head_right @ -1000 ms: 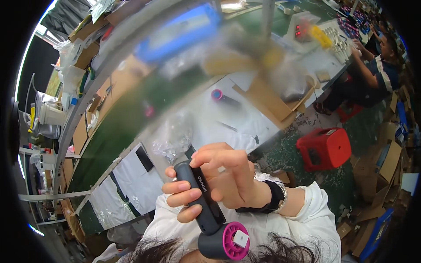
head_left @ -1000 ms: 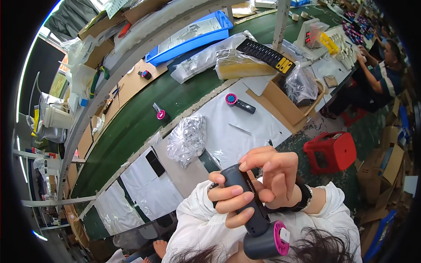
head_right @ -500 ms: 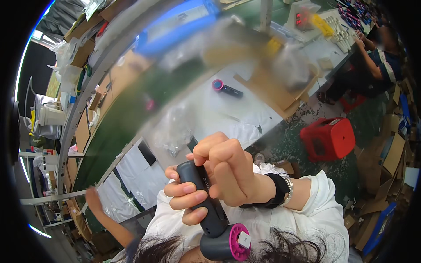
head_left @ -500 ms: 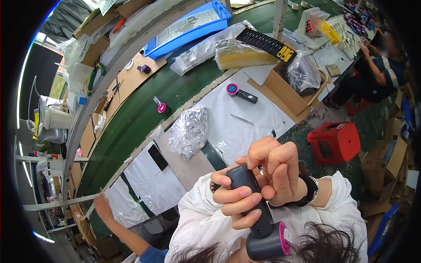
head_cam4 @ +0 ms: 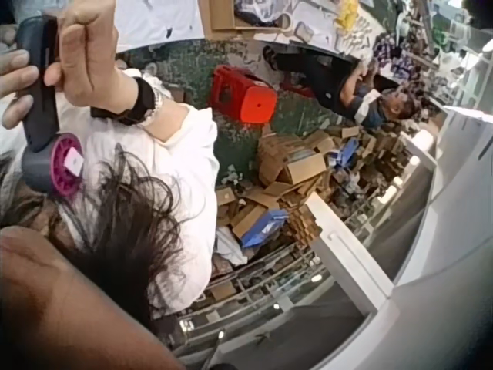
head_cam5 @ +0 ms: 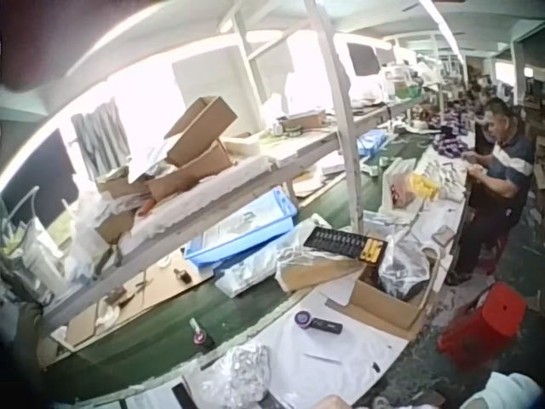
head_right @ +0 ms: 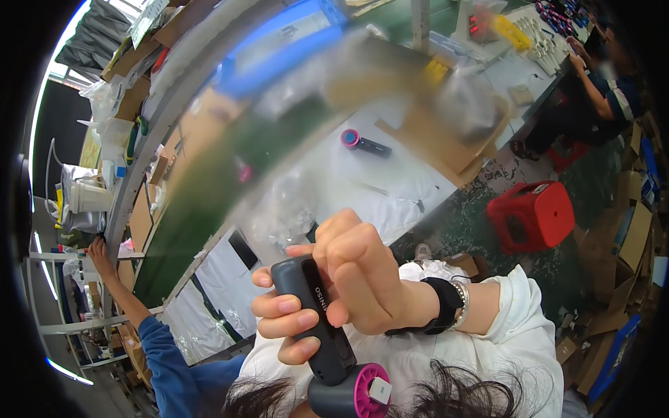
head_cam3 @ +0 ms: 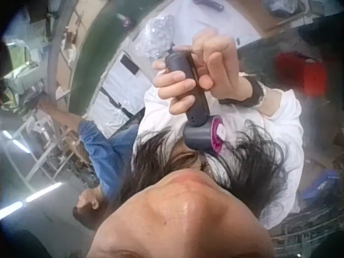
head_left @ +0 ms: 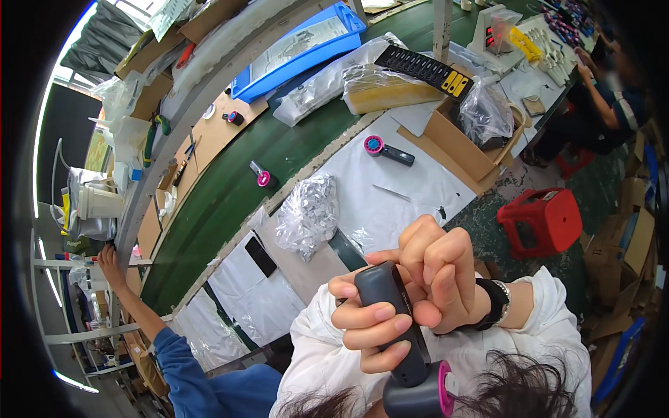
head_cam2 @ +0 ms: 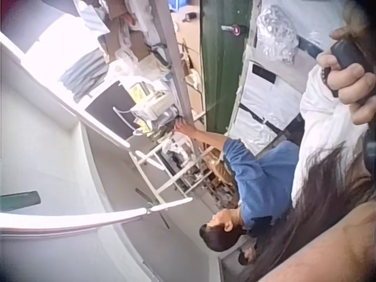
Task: Assembling and inspecting hair dryers at a manufacturing workstation.
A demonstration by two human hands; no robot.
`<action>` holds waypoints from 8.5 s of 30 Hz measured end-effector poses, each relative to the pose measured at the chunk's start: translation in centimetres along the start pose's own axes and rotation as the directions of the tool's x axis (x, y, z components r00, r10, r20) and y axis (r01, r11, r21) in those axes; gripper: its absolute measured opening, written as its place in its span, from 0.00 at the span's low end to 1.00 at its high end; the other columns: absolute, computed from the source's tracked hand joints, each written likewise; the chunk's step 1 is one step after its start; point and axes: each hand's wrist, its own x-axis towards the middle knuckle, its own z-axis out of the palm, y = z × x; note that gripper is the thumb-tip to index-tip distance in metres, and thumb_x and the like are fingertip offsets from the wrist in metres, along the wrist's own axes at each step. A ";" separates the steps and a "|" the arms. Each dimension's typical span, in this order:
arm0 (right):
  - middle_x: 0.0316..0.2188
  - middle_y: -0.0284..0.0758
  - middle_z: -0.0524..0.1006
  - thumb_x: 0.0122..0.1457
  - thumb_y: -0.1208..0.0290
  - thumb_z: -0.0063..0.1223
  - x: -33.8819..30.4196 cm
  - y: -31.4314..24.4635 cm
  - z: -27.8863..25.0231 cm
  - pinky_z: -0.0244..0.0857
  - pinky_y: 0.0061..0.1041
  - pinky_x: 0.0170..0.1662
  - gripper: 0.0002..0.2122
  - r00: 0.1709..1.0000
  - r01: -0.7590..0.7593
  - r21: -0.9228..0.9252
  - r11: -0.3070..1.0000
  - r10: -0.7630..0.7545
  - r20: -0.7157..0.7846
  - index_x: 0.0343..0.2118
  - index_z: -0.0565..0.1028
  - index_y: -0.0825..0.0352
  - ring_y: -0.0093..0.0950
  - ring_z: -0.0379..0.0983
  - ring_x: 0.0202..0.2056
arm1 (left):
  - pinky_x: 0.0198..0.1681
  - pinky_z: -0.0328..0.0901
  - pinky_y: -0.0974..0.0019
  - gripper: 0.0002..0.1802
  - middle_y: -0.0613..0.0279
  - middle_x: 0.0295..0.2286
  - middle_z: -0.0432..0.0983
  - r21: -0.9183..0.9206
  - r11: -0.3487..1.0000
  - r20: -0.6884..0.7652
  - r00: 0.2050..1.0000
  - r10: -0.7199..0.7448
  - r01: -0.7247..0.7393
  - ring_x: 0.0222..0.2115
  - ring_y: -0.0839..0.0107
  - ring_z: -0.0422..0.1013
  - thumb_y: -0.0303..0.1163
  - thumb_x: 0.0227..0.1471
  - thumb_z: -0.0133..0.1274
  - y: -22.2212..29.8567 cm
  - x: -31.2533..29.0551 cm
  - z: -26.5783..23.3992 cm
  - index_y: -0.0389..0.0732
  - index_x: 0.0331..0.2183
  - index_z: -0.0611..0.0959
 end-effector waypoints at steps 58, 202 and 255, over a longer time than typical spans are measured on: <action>0.26 0.27 0.65 0.46 0.85 0.46 -10.4 2.6 -10.9 0.62 0.16 0.26 0.10 0.612 -0.469 0.203 0.860 0.482 -0.627 0.33 0.67 0.67 0.16 0.65 0.24 | 0.31 0.58 0.75 0.10 0.67 0.26 0.65 0.378 0.108 0.675 -0.194 -0.712 0.920 0.27 0.77 0.62 0.18 0.41 0.55 -3.8 -4.2 -2.0 0.39 0.26 0.71; 0.25 0.32 0.74 0.41 0.80 0.61 14.9 -6.8 -101.0 0.68 0.17 0.34 0.14 0.500 -0.856 -0.209 0.472 0.860 -0.106 0.26 0.64 0.67 0.17 0.72 0.29 | 0.18 0.57 0.77 0.19 0.68 0.19 0.64 0.280 -0.574 0.036 -0.606 -0.795 0.770 0.16 0.82 0.61 0.48 0.54 0.44 -13.3 -62.8 69.7 0.42 0.36 0.66; 0.16 0.29 0.72 0.45 0.78 0.58 6.7 -4.3 -99.7 0.62 0.13 0.24 0.10 0.478 -0.793 -0.435 0.427 0.878 -0.010 0.16 0.66 0.71 0.11 0.66 0.20 | 0.22 0.59 0.70 0.28 0.61 0.24 0.66 0.421 -0.753 -0.119 -0.792 -0.598 0.506 0.23 0.75 0.63 0.54 0.51 0.44 -8.8 -67.3 63.2 0.35 0.36 0.68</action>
